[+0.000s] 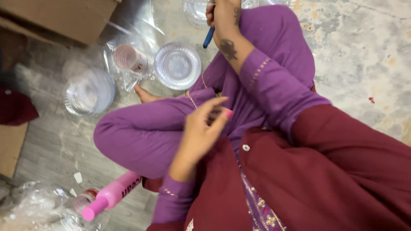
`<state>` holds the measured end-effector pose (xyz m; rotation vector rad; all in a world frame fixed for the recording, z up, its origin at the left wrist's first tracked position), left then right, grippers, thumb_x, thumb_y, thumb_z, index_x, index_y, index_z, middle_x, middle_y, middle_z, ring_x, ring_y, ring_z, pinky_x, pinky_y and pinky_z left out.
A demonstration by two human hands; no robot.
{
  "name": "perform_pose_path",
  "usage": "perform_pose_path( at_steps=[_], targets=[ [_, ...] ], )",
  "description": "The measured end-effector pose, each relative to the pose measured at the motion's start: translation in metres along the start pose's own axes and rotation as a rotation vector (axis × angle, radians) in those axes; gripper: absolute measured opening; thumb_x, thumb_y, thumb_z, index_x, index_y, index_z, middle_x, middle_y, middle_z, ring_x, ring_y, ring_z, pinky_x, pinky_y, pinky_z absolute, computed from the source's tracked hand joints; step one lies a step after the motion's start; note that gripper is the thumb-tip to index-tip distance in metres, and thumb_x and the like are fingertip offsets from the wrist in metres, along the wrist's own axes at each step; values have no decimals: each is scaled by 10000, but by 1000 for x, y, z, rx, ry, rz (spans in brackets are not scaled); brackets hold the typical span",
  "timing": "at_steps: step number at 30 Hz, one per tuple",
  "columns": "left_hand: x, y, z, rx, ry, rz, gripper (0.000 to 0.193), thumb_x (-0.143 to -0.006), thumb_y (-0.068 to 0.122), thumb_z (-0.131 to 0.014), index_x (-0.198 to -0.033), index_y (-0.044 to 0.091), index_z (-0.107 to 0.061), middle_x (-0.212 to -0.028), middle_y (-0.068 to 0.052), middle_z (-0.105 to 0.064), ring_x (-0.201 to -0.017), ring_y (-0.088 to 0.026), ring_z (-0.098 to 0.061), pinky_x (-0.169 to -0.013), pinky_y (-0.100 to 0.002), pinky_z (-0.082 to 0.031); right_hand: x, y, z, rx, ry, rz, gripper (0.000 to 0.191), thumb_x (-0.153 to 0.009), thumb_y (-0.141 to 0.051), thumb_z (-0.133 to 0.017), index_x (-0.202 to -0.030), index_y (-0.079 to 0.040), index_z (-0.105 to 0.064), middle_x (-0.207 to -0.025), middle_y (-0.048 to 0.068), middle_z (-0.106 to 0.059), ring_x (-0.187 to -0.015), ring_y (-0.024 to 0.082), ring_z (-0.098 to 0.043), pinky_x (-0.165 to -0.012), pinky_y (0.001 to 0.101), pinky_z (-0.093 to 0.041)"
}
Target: The person sits on the floor and uses a small blue-handled tool to trim the edges of clear plastic plates. They handle each plate one at a time, rotate it while scraping the rim, and place finished plates into a nearby cardboard box.
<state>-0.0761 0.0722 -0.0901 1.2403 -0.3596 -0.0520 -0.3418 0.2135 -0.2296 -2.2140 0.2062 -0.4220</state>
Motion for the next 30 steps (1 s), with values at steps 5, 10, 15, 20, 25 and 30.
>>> perform_pose_path(
  at_steps=[5,10,15,20,25,30],
  targets=[
    [-77,-21,81,-759,123,35,539,-936,408,-728,-1350,78,-625,-1105,-167,-744,-983,-331,-721,-1146,-738,-131,-35,28,33,62,281,-199,430,-967,-169,-594,-1328,-221,-367,-810,120,-698,-489,198,-592,-373,303,-397],
    [-152,-95,151,-863,397,309,791,-727,462,-872,-1314,44,-547,-1323,-182,-621,-1196,-410,-585,-917,-671,-392,-11,52,15,359,103,-315,725,-846,-137,-679,-1447,-164,-274,-928,139,-736,-556,171,-605,-407,294,-400],
    [-167,-175,180,-750,460,510,685,-725,396,-942,-1165,-15,-615,-1079,-225,-712,-1035,-410,-700,-911,-470,-542,10,50,-43,916,-376,151,556,-859,-233,-845,-1299,-38,-566,-1021,104,-674,-803,210,-655,-634,332,-539],
    [-176,-183,195,-769,560,431,445,-720,312,-919,-992,33,-705,-979,-208,-740,-966,-400,-709,-809,-480,-549,9,96,-40,1211,-525,-174,582,-796,-291,-848,-1237,-23,-578,-1022,134,-665,-867,242,-674,-717,373,-562],
    [-174,-155,186,-789,595,357,336,-812,274,-830,-996,21,-706,-1003,-232,-723,-946,-421,-703,-794,-490,-555,26,91,-55,1411,-684,51,528,-842,-317,-847,-1163,44,-634,-1108,237,-676,-977,343,-685,-827,400,-548],
    [-163,-102,171,-666,597,-8,452,-832,270,-816,-1158,-23,-705,-1049,-264,-721,-988,-427,-700,-844,-472,-554,47,76,-58,1535,-789,229,537,-893,-369,-804,-1150,76,-648,-1143,298,-635,-1023,444,-628,-885,459,-503]
  ],
)
Point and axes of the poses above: each hand's wrist, its own x-axis away from the middle knuckle, its own z-axis out of the back of the hand, y = z × x, the point moved 10 cm from there along -x, towards the middle knuckle
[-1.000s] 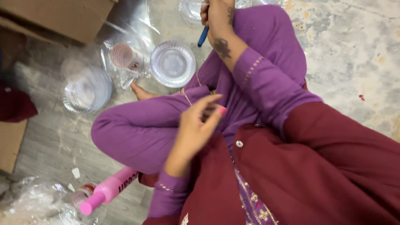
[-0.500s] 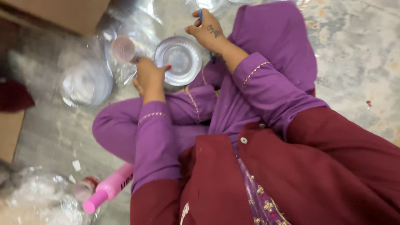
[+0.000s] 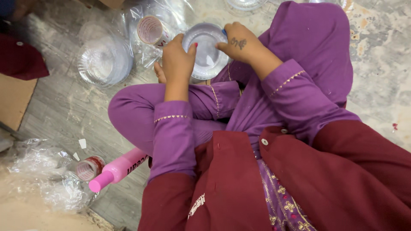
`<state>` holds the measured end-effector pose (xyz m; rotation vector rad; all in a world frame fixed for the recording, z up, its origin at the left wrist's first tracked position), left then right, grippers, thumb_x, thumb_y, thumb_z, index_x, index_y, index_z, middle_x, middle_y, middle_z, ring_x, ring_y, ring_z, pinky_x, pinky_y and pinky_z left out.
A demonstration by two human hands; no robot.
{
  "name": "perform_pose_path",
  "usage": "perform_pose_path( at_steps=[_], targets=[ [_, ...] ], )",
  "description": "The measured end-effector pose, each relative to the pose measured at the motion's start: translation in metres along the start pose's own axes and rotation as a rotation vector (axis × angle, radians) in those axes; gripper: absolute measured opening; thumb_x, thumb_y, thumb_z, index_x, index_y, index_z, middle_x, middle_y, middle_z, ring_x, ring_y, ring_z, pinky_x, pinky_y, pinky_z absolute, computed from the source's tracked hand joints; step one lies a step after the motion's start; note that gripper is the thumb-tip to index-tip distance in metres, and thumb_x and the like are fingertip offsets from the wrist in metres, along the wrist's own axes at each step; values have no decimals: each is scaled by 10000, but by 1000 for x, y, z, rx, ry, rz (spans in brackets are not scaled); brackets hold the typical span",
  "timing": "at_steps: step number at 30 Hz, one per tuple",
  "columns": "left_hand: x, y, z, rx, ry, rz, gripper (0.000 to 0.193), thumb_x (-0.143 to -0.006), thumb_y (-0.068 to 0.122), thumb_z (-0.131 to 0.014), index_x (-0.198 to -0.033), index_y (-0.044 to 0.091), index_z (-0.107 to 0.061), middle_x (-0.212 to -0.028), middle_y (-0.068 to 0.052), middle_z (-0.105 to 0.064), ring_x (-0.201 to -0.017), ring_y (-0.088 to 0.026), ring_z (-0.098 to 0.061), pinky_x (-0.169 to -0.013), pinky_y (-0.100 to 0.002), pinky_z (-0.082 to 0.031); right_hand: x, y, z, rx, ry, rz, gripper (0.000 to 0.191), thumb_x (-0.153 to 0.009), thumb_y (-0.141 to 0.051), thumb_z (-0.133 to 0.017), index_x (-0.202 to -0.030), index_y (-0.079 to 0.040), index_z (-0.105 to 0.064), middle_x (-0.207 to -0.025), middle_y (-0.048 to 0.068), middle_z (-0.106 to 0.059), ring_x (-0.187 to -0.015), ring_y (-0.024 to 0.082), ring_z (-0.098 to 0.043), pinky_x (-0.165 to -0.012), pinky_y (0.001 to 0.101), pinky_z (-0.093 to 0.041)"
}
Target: The person sits on the floor and uses a small blue-handled tool to trim the edges of clear plastic plates. They handle each plate one at a time, rotate it while scraping the rim, and place finished plates into a nearby cardboard box.
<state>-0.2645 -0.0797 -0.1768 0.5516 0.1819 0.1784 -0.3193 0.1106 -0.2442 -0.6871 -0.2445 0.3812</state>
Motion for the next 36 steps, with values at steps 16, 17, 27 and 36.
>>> perform_pose_path(
  at_steps=[16,17,27,36],
  targets=[
    [-9,25,28,373,82,-71,173,-900,173,-755,-1026,60,-787,-997,-127,-780,-907,-264,-762,-836,-357,-582,8,-71,83,-111,210,386,332,-989,-294,-815,-949,7,-682,-838,174,-657,-741,346,-630,-655,421,-471],
    [-10,21,29,415,92,-41,182,-904,189,-746,-1028,62,-785,-983,-122,-782,-875,-248,-771,-815,-352,-592,9,-69,89,-150,253,359,327,-998,-289,-806,-961,9,-676,-847,171,-657,-743,330,-632,-661,409,-474],
    [-23,9,57,409,258,101,240,-921,274,-724,-1080,108,-791,-919,-142,-757,-781,-254,-731,-742,-359,-568,5,-26,119,-434,648,-10,261,-1026,-266,-775,-1024,-19,-689,-809,57,-677,-719,129,-616,-669,286,-486],
    [-28,26,61,538,171,118,368,-906,197,-743,-1265,119,-732,-974,-155,-753,-797,-239,-737,-747,-344,-567,-14,26,93,-948,776,-145,280,-1096,-219,-710,-1183,6,-567,-817,25,-584,-613,101,-520,-537,273,-415]
  ],
)
Point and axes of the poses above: each hand's wrist, its own x-axis away from the middle knuckle, its own z-axis out of the back of the hand, y = z × x, the point moved 10 cm from there along -x, towards the middle knuckle
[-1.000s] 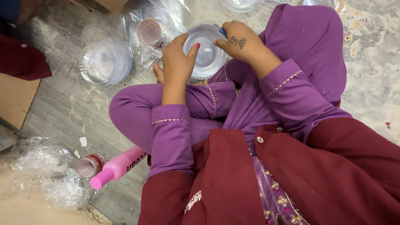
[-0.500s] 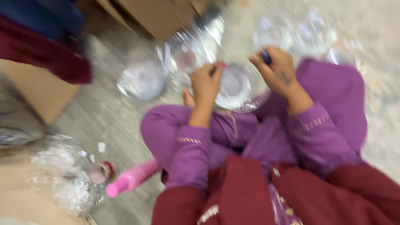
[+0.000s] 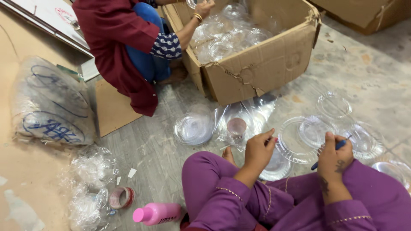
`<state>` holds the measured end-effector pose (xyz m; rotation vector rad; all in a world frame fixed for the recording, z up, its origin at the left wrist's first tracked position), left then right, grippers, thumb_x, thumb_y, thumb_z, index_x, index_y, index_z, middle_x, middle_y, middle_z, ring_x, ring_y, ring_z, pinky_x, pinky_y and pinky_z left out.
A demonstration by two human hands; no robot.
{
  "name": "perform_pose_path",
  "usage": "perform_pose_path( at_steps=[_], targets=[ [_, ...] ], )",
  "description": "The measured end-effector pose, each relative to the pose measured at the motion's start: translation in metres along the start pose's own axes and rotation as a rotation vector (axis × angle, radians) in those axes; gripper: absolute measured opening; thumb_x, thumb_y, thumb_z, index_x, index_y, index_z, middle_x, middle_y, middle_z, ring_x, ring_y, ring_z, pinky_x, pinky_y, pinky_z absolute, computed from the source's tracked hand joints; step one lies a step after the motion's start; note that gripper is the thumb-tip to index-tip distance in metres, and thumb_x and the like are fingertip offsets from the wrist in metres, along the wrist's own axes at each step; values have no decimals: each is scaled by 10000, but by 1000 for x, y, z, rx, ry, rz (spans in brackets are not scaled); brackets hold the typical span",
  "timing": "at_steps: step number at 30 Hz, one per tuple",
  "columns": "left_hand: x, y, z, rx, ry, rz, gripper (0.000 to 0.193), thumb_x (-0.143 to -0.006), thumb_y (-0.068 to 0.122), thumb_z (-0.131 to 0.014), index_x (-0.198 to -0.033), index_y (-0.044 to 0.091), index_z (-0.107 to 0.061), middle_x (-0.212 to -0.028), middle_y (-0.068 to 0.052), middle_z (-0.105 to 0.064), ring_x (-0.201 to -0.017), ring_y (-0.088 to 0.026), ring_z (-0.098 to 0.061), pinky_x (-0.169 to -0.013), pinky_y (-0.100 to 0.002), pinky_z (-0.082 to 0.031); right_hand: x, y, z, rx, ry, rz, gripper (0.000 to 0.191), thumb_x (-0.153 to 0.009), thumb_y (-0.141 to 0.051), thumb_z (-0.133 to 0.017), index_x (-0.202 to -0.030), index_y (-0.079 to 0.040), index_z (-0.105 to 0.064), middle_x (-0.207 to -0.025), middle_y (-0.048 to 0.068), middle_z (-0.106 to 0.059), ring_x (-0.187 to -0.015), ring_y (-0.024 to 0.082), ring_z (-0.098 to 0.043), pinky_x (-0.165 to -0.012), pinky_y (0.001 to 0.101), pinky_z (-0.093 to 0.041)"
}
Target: The person sits on the floor and uses a small blue-handled tool to trim the edges of clear plastic plates. They handle each plate one at a time, rotate it while scraping the rim, and place finished plates into a nearby cardboard box.
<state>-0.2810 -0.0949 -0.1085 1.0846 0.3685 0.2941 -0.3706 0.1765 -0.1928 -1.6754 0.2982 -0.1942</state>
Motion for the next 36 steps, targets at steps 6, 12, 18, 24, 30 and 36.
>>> perform_pose_path(
  at_steps=[6,12,18,24,30,36],
  targets=[
    [2,18,1,51,52,-98,566,-909,121,-689,-1445,10,-547,-1020,-213,-693,-740,-264,-709,-706,-369,-571,16,-19,-29,96,-105,-77,292,-1055,-129,-565,-1323,-14,-549,-802,-8,-586,-524,91,-504,-473,266,-427],
    [-12,5,25,170,183,18,408,-1043,88,-507,-1447,88,-563,-1039,-146,-617,-653,-163,-672,-652,-318,-566,39,-36,-71,49,-448,-167,508,-993,-86,-568,-1497,-35,-527,-664,55,-608,-499,104,-497,-484,263,-402],
    [-17,-2,25,237,105,111,391,-1032,65,-475,-1387,147,-616,-1074,-92,-626,-616,-122,-651,-617,-282,-574,39,-42,-74,70,-530,-246,599,-925,-67,-621,-1517,-82,-536,-591,47,-570,-486,100,-459,-475,281,-370],
    [-14,11,9,293,-85,90,372,-1033,68,-517,-1368,148,-657,-1013,-80,-652,-606,-90,-617,-608,-267,-556,34,-44,-72,-25,-606,-264,592,-883,-45,-636,-1469,-80,-558,-544,-7,-488,-471,100,-458,-470,282,-375],
    [-4,21,-13,296,-371,97,352,-1013,73,-570,-1330,157,-699,-926,-60,-691,-569,-79,-578,-559,-261,-507,35,-32,-75,7,-807,-334,531,-844,-78,-630,-1372,-12,-628,-604,12,-585,-538,127,-526,-513,295,-411],
    [1,13,-20,305,-391,165,315,-1017,115,-589,-1302,164,-713,-904,-47,-719,-552,-62,-577,-542,-250,-502,39,-25,-76,-11,-895,-362,549,-846,-131,-645,-1382,-13,-649,-562,10,-504,-526,132,-476,-515,297,-369]
  ],
)
Point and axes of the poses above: each hand's wrist, its own x-axis away from the middle knuckle, its own z-axis out of the back of the hand, y = z × x, the point moved 10 cm from there along -x, towards the middle knuckle
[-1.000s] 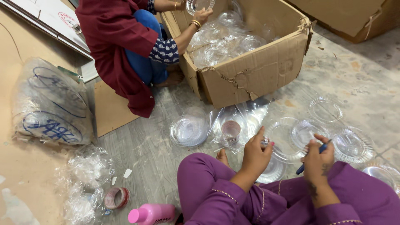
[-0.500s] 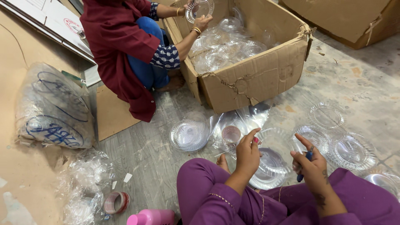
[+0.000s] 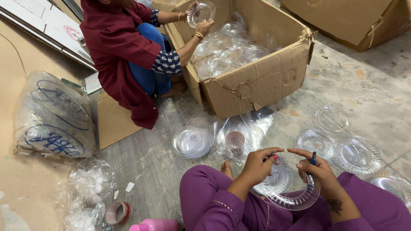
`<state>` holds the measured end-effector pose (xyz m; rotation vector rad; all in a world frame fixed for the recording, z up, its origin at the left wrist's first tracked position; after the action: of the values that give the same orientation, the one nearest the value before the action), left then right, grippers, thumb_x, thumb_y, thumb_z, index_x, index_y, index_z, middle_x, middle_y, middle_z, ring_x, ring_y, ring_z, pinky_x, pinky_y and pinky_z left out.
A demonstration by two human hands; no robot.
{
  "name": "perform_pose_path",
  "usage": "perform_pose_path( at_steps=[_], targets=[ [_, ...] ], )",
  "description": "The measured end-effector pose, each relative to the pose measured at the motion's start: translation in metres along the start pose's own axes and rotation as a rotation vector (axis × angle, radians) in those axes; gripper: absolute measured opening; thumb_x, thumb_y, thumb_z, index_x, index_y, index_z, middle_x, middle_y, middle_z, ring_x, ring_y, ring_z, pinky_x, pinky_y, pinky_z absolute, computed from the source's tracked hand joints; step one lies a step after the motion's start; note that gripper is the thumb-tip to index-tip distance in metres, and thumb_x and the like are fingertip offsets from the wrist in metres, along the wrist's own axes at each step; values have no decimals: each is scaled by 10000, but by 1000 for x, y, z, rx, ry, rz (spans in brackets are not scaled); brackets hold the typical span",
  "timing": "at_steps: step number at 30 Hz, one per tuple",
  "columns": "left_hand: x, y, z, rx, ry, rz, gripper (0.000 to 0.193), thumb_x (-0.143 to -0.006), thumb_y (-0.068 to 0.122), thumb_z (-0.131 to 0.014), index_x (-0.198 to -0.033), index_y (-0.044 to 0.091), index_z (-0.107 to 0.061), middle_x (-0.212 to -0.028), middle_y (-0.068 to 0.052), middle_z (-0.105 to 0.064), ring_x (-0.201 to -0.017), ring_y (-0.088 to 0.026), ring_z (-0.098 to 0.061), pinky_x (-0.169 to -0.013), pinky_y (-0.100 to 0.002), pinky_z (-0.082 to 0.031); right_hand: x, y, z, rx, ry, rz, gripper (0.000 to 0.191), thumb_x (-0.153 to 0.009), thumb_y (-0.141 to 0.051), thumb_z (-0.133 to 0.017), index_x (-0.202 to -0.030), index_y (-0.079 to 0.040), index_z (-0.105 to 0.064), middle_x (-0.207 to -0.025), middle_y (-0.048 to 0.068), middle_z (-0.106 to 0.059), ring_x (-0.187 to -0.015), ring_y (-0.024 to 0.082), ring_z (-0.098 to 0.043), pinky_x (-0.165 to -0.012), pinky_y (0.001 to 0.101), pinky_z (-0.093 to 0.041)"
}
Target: The person sits on the floor and uses a small blue-handled tool to trim the edges of clear plastic plates. They handle each plate one at a time, rotate it while scraping the rim, and place finished plates into a nearby cardboard box.
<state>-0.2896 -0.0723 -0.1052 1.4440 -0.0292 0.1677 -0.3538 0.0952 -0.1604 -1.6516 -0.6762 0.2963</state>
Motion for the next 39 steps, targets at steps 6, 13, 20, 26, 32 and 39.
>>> perform_pose_path(
  at_steps=[6,13,20,26,32,39],
  targets=[
    [-2,-3,13,69,115,10,230,-980,142,-667,-1189,84,-743,-857,-58,-741,-542,-64,-593,-510,-233,-489,-1,-1,7,-21,84,57,499,-861,-88,-640,-1349,11,-664,-683,34,-585,-617,141,-529,-590,296,-422],
    [1,-1,21,99,245,4,211,-939,149,-705,-1094,18,-764,-809,-53,-743,-543,-68,-626,-473,-229,-502,2,-1,23,-50,266,139,350,-894,-46,-667,-1230,29,-726,-936,47,-700,-809,88,-571,-737,223,-450],
    [6,-4,24,80,277,15,223,-945,164,-693,-1112,29,-754,-796,-41,-732,-528,-74,-629,-484,-227,-504,8,8,40,-62,482,149,220,-942,-109,-687,-1109,20,-752,-812,-32,-620,-670,38,-444,-604,201,-317],
    [8,3,25,53,286,-3,233,-949,165,-686,-1129,29,-744,-795,-47,-729,-538,-82,-647,-491,-229,-510,13,0,41,-48,542,180,261,-983,-227,-691,-1047,16,-759,-675,-79,-458,-583,33,-372,-538,221,-279],
    [10,6,28,38,306,-13,232,-950,169,-686,-1128,33,-746,-801,-44,-731,-544,-86,-654,-494,-229,-514,14,-3,38,-19,572,147,311,-984,-270,-684,-994,34,-748,-645,-42,-485,-555,66,-407,-516,251,-322],
    [-7,-35,28,56,338,-26,228,-938,196,-724,-1106,46,-755,-824,-62,-712,-532,-98,-656,-455,-244,-506,0,13,46,38,472,240,268,-988,-232,-673,-1062,10,-761,-692,-75,-471,-580,27,-381,-548,218,-326]
  ],
)
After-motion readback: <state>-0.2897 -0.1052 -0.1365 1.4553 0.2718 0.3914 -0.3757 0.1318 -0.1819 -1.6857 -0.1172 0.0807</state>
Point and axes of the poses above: each hand's wrist, its own x-axis away from the middle knuckle, its own z-axis out of the back of the hand, y = z × x, the point moved 10 cm from there along -x, towards the middle knuckle
